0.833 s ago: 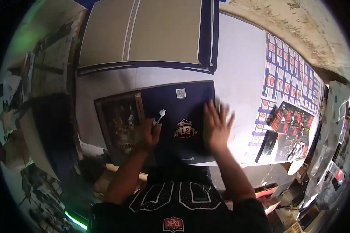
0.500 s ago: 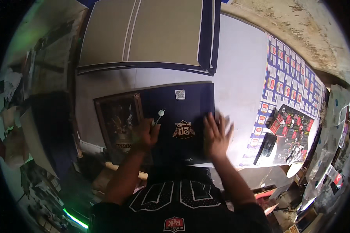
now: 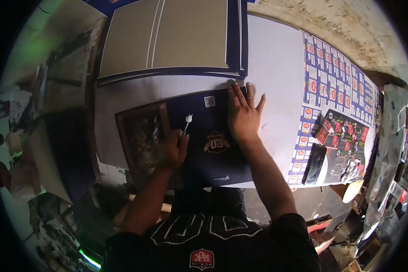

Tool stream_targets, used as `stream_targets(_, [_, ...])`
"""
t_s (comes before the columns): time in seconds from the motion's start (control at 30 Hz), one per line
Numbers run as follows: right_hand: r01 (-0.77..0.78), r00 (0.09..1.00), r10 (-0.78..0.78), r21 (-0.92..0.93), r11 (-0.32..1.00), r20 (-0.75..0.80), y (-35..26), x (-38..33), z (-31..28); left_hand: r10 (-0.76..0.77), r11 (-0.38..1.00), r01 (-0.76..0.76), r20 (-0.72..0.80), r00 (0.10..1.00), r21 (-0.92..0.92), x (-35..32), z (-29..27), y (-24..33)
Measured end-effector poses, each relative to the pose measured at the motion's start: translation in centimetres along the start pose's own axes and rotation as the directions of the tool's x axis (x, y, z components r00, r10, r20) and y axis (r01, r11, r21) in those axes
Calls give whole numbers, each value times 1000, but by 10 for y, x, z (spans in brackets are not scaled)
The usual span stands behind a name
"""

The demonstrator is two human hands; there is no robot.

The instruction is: The person marks the edges and corners of a cardboard book cover using a marker, folds the cover at the creases, and stacks it with other items.

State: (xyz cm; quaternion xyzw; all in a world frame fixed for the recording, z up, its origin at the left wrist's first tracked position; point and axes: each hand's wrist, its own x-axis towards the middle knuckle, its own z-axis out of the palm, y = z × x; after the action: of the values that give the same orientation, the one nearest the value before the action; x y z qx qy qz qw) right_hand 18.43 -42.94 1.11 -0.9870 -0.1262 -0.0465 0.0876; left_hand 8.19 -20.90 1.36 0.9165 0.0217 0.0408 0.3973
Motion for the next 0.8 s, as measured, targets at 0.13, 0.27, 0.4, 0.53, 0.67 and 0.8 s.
stream_targets(0.13, [99,972,-126,140,985,198,-98,-111,-2,22,999,-24,-60,998,-34,-5,3,-17])
stream_targets(0.27, [49,951,-91,146,988,296,-97,-163,-21,-64,972,43,-85,994,-231,-5,4,-23])
stream_targets(0.4, [-518,852,523,124,847,-12,-43,-181,-19,-29,976,31,15,999,-217,-1,4,-11])
stream_targets(0.53, [-172,972,128,222,960,198,-165,-209,-1,26,983,-27,-10,1000,-183,1,5,-13])
stream_targets(0.67, [-262,964,264,117,958,-2,-100,-195,6,34,983,-33,3,999,-178,-3,-5,-12])
stream_targets(0.8, [-432,885,449,147,890,-120,-98,-194,-1,-14,984,14,2,1000,-178,-1,-3,-11])
